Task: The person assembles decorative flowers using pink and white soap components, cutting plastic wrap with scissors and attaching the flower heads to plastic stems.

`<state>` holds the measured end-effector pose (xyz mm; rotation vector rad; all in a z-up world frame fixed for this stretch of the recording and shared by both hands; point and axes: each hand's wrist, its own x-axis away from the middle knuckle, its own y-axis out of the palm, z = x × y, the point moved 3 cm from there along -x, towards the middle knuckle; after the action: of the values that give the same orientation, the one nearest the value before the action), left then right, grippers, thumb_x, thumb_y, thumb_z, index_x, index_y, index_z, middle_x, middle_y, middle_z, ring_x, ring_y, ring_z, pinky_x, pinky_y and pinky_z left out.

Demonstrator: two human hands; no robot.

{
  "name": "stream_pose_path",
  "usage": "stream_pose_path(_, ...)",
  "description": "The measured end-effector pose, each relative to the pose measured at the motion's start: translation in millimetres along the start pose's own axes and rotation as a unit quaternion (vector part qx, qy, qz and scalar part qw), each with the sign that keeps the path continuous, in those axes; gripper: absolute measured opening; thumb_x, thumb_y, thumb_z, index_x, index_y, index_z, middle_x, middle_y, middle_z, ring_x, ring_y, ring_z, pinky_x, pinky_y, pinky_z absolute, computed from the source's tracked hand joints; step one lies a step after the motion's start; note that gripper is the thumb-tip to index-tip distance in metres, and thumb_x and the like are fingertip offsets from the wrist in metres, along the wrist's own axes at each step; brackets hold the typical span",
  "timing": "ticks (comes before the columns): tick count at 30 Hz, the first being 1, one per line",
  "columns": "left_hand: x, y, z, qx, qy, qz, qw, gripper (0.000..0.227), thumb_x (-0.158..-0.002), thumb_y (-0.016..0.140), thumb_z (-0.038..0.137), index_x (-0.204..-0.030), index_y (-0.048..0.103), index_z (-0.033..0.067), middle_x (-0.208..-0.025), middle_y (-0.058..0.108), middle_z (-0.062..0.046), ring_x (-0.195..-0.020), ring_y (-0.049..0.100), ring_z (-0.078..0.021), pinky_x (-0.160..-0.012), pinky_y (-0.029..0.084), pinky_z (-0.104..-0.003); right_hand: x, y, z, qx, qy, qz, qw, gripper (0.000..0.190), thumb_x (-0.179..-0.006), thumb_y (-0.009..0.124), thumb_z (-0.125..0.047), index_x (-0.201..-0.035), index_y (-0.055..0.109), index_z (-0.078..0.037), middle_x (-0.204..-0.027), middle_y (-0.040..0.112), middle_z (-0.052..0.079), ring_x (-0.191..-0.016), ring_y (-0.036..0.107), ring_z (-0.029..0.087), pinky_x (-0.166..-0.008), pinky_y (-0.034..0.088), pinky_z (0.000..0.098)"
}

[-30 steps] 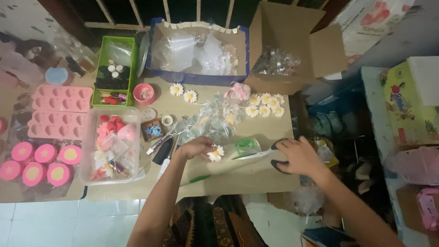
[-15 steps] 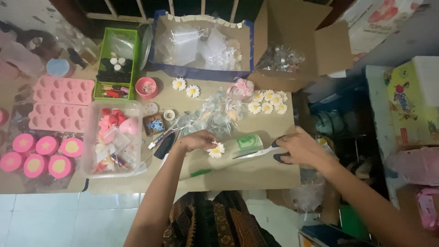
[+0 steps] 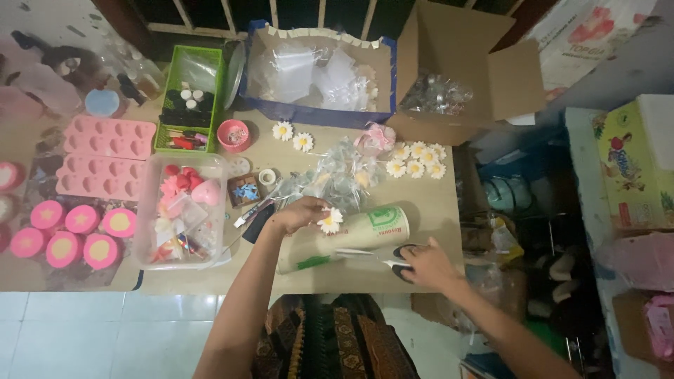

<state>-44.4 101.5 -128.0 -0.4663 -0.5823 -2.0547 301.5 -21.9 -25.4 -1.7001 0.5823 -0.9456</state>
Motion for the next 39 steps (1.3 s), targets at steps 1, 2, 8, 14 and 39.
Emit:
stream_pose_path(1,-2,-2,-1,-0.001,0.002,0.001,1.0,0.045,-0.086,0.077,0.029,-0.123,0.063,0.0053,-0.109,0.069,0.0,-0.095,0.068,-0.0113,-0.08,0.061,-0.031,-1,-4,-8,0.001,0.0,0.001,1.0,0.048,-0.081,0.074,-0.044,-0.112,0.062,-0.01,-0.099,0.074,0.012,-0.093,0.069,0.029,-0.094,0.041,0.0468)
stream_pose_path(2,-4,-3,-2,-0.013,0.007,-0.002,1.0,0.048,-0.087,0.077,0.029,-0.126,0.065,0.0026,-0.107,0.069,-0.003,-0.09,0.065,-0.0133,-0.074,0.055,-0.03,-2,-7,-14,-0.002,0.026,0.003,1.0,0.055,-0.078,0.074,-0.047,-0.116,0.061,-0.009,-0.099,0.073,0.013,-0.093,0.069,0.03,-0.092,0.04,0.0468)
stream_pose_path(8,-4,-2,-5,-0.013,0.017,0.004,1.0,0.049,-0.088,0.077,0.03,-0.125,0.064,0.0008,-0.106,0.069,-0.005,-0.089,0.064,-0.0131,-0.073,0.054,-0.029,-22,10,-63,-0.046,0.083,-0.028,0.995,0.075,-0.081,0.071,-0.055,-0.132,0.054,-0.003,-0.093,0.072,0.017,-0.089,0.069,0.033,-0.098,0.037,0.0506)
stream_pose_path(14,-20,-5,-19,0.043,0.037,-0.02,0.998,0.045,-0.093,0.076,0.029,-0.12,0.067,-0.0057,-0.1,0.066,-0.009,-0.086,0.062,-0.0163,-0.074,0.059,-0.032,-44,28,-92,-0.149,0.079,0.066,0.983,0.064,-0.078,0.074,-0.052,-0.118,0.062,-0.004,-0.083,0.072,0.018,-0.083,0.069,0.038,-0.095,0.04,0.0513)
stream_pose_path(39,18,82,176,0.195,0.072,0.074,0.975,0.035,-0.09,0.073,0.021,-0.117,0.065,0.0006,-0.105,0.071,-0.005,-0.092,0.068,-0.0153,-0.083,0.06,-0.04,24,93,-61,-0.38,0.54,0.124,0.74,0.049,-0.091,0.064,-0.03,-0.131,0.061,-0.003,-0.099,0.078,0.016,-0.086,0.078,0.03,-0.082,0.058,0.0403)
